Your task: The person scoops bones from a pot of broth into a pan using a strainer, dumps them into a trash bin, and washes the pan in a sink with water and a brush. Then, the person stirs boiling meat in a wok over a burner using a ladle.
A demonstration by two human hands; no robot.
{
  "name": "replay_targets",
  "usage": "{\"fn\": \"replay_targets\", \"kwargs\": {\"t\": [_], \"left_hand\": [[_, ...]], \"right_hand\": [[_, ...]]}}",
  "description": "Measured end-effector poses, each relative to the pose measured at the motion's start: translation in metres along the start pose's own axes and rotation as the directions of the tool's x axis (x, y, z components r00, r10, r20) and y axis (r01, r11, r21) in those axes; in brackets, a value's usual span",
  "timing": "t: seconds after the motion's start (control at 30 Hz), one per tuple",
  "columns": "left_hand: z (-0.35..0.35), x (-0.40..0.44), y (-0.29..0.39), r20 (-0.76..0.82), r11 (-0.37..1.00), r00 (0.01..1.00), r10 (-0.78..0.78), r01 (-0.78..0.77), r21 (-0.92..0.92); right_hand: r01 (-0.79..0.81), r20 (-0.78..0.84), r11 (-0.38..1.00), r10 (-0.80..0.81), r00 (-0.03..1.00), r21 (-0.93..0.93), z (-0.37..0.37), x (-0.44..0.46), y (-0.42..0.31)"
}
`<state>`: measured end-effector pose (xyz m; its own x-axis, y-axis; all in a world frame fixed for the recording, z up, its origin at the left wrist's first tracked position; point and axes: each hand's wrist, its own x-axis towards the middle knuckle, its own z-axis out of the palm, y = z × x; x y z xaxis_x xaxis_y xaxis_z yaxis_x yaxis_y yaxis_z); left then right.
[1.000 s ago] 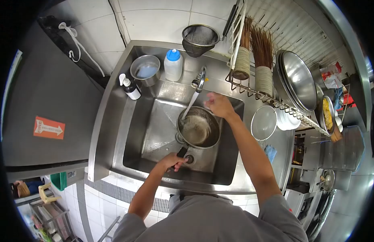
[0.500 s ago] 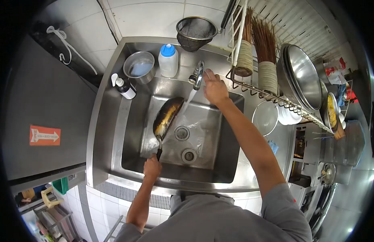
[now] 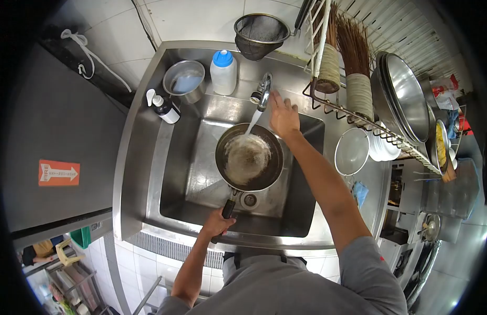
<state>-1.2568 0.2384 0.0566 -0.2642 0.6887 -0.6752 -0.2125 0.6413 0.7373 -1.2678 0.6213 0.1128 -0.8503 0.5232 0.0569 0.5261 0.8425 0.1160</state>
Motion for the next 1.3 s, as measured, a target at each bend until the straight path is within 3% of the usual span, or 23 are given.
{"fn": "replay_targets", "kwargs": {"t": [0.07, 0.13, 0.17, 0.23, 0.27, 0.3, 0.37, 0.4, 0.47, 0.5, 0.53, 0.63, 0.77, 0.83, 0.87, 0.97, 1.0, 1.03, 1.1, 1.17, 1.27, 1.3], "left_hand": [[0.000, -0.002, 0.003, -0.011, 1.000, 1.000, -0.018, 0.018, -0.020], [-0.002, -0.008, 0.009, -0.008, 1.000, 1.000, -0.001, 0.001, 0.013], [-0.002, -0.009, 0.012, -0.009, 0.999, 1.000, 0.016, -0.016, 0.035], [0.000, -0.011, 0.012, -0.009, 1.000, 1.000, 0.015, -0.014, 0.018], [0.001, -0.013, 0.010, -0.011, 1.000, 1.000, 0.005, -0.005, 0.004], [0.001, -0.015, 0.008, -0.013, 1.000, 1.000, 0.013, -0.013, 0.006], [0.004, -0.017, 0.005, -0.005, 1.000, 1.000, 0.016, -0.016, -0.013], [0.005, -0.019, 0.009, -0.012, 0.999, 1.000, 0.027, -0.027, -0.021], [0.010, -0.032, 0.017, -0.041, 0.998, 0.998, 0.048, -0.050, -0.045], [0.012, -0.035, 0.017, -0.066, 0.997, 0.997, 0.049, -0.053, -0.056], [0.015, -0.040, 0.018, -0.072, 0.994, 0.996, 0.054, -0.060, -0.089], [0.025, -0.057, 0.028, -0.142, 0.987, 0.988, 0.058, -0.078, -0.142], [0.043, -0.079, 0.029, -0.181, 0.982, 0.982, 0.060, -0.091, -0.166], [0.055, -0.087, 0.024, -0.224, 0.981, 0.973, 0.061, -0.100, -0.168], [0.063, -0.092, 0.023, -0.242, 0.973, 0.968, 0.071, -0.120, -0.195], [0.088, -0.115, 0.034, -0.337, 0.976, 0.940, 0.058, -0.123, -0.177], [0.096, -0.121, 0.036, -0.361, 0.978, 0.932, 0.034, -0.105, -0.179], [0.104, -0.126, 0.036, -0.376, 0.974, 0.926, 0.043, -0.123, -0.192], [0.122, -0.139, 0.040, -0.401, 0.967, 0.915, 0.031, -0.129, -0.220], [0.140, -0.145, 0.032, -0.429, 0.950, 0.901, 0.060, -0.184, -0.254], [0.165, -0.159, 0.027, -0.495, 0.928, 0.865, 0.083, -0.248, -0.278], [0.173, -0.162, 0.022, -0.503, 0.896, 0.859, 0.091, -0.292, -0.336]], "right_hand": [[-0.056, 0.089, 0.998, 0.059, 0.994, -0.037, 0.013, -0.016, 0.009], [-0.233, 0.313, 0.971, 0.237, 0.920, -0.052, 0.015, -0.041, 0.024], [-0.290, 0.131, 0.952, 0.276, 0.952, 0.096, 0.015, -0.059, 0.034], [-0.305, -0.158, 0.889, 0.374, 0.914, 0.342, 0.015, -0.109, 0.054], [-0.291, -0.262, 0.853, 0.428, 0.865, 0.434, 0.014, -0.140, 0.063], [-0.352, -0.243, 0.797, 0.514, 0.823, 0.491, 0.005, -0.176, 0.067], [-0.495, -0.325, 0.795, 0.599, 0.732, 0.351, 0.020, -0.263, 0.084], [-0.618, -0.278, 0.718, 0.695, 0.664, 0.320, 0.014, -0.303, 0.085], [-0.700, -0.284, 0.681, 0.730, 0.622, 0.215, 0.030, -0.381, 0.101], [-0.816, -0.108, 0.560, 0.829, 0.549, 0.145, 0.038, -0.409, 0.110], [-0.844, 0.018, 0.536, 0.844, 0.536, 0.039, 0.038, -0.424, 0.119], [-0.778, 0.118, 0.627, 0.775, 0.621, -0.021, 0.038, -0.443, 0.153], [-0.687, 0.124, 0.715, 0.676, 0.726, 0.130, 0.037, -0.438, 0.207], [-0.617, 0.220, 0.606, 0.600, 0.769, 0.502, 0.046, -0.440, 0.233], [-0.506, 0.144, 0.561, 0.565, 0.813, 0.655, 0.078, -0.451, 0.255], [-0.492, 0.197, 0.589, 0.493, 0.848, 0.641, 0.094, -0.459, 0.278], [-0.562, 0.344, 0.422, 0.489, 0.802, 0.711, 0.065, -0.450, 0.265], [-0.541, 0.341, 0.436, 0.457, 0.822, 0.719, 0.040, -0.445, 0.265], [-0.658, 0.593, 0.267, 0.288, 0.752, 0.704, 0.005, -0.428, 0.260], [-0.548, 0.519, 0.126, 0.201, 0.831, 0.827, -0.006, -0.423, 0.257], [-0.404, 0.408, 0.259, 0.040, 0.912, 0.877, -0.009, -0.402, 0.249], [-0.372, 0.361, 0.342, 0.099, 0.927, 0.863, -0.015, -0.391, 0.245]]}}
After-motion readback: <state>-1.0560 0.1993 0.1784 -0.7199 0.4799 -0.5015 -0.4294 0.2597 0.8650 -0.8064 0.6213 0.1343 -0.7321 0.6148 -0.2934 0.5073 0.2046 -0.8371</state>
